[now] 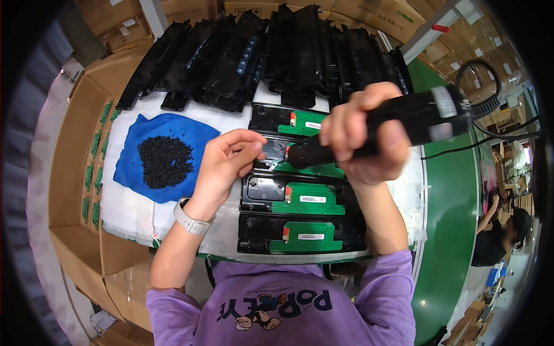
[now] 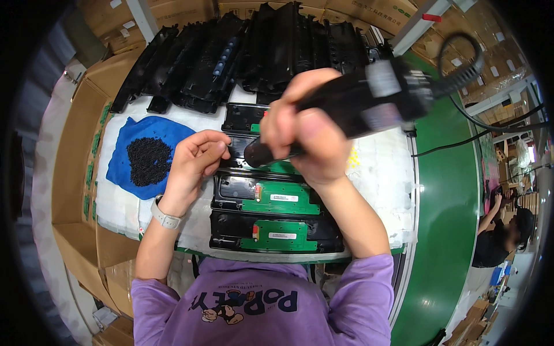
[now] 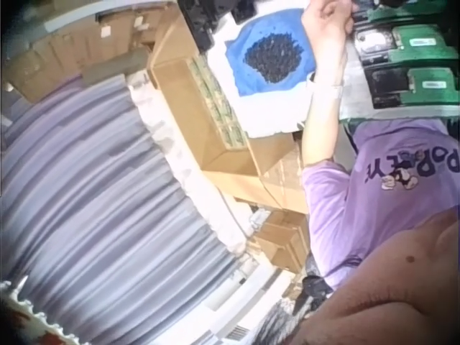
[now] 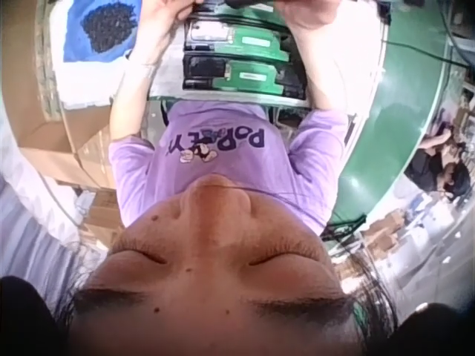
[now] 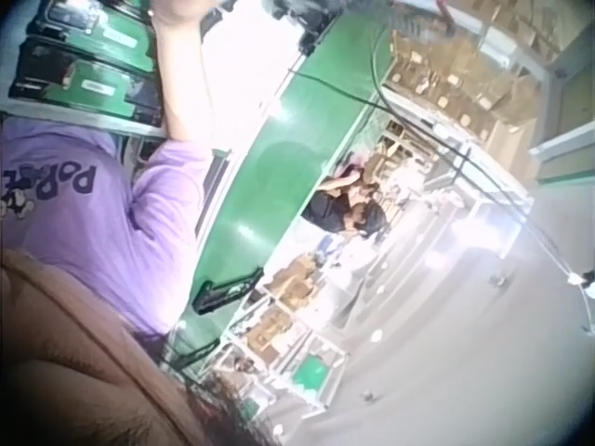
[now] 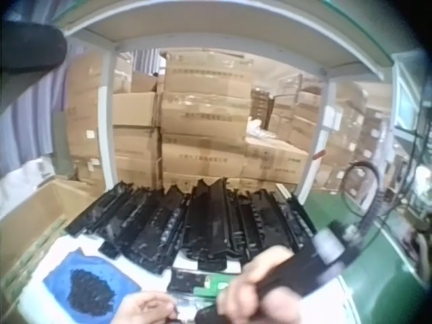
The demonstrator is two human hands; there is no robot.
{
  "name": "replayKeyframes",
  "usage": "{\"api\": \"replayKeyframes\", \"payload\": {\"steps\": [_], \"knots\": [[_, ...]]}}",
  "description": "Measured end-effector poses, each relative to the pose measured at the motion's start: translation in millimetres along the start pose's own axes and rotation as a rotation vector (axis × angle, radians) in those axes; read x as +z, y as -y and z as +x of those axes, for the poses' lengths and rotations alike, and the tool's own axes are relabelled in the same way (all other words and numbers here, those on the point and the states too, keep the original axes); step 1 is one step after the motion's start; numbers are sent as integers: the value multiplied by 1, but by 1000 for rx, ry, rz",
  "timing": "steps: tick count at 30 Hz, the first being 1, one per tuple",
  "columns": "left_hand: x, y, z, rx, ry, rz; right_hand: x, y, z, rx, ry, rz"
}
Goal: Assemble small electronic components onto toner cartridges using an electric screwdriver.
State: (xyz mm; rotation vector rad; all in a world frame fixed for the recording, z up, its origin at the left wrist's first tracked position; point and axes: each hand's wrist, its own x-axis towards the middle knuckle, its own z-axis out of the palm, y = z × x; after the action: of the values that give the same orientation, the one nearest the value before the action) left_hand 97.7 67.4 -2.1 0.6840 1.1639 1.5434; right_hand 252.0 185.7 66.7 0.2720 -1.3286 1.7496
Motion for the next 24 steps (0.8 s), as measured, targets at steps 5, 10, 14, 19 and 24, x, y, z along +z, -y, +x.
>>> {"api": "replayKeyframes", "payload": {"steps": [5,10,14,19,24], "knots": [[10,-1,-6,-65,141,2,-9,19,-2,-105,-169,84],[10,1,-7,-64,179,57,-7,12,-3,-61,-238,130],[11,2,-6,-67,204,55,-5,14,-5,-42,-224,131],[10,5,-8,-146,265,-99,-3,16,-6,-55,-346,159],[12,0,-4,-34,-26,-42,-20,32,-18,18,-121,-90]]}}
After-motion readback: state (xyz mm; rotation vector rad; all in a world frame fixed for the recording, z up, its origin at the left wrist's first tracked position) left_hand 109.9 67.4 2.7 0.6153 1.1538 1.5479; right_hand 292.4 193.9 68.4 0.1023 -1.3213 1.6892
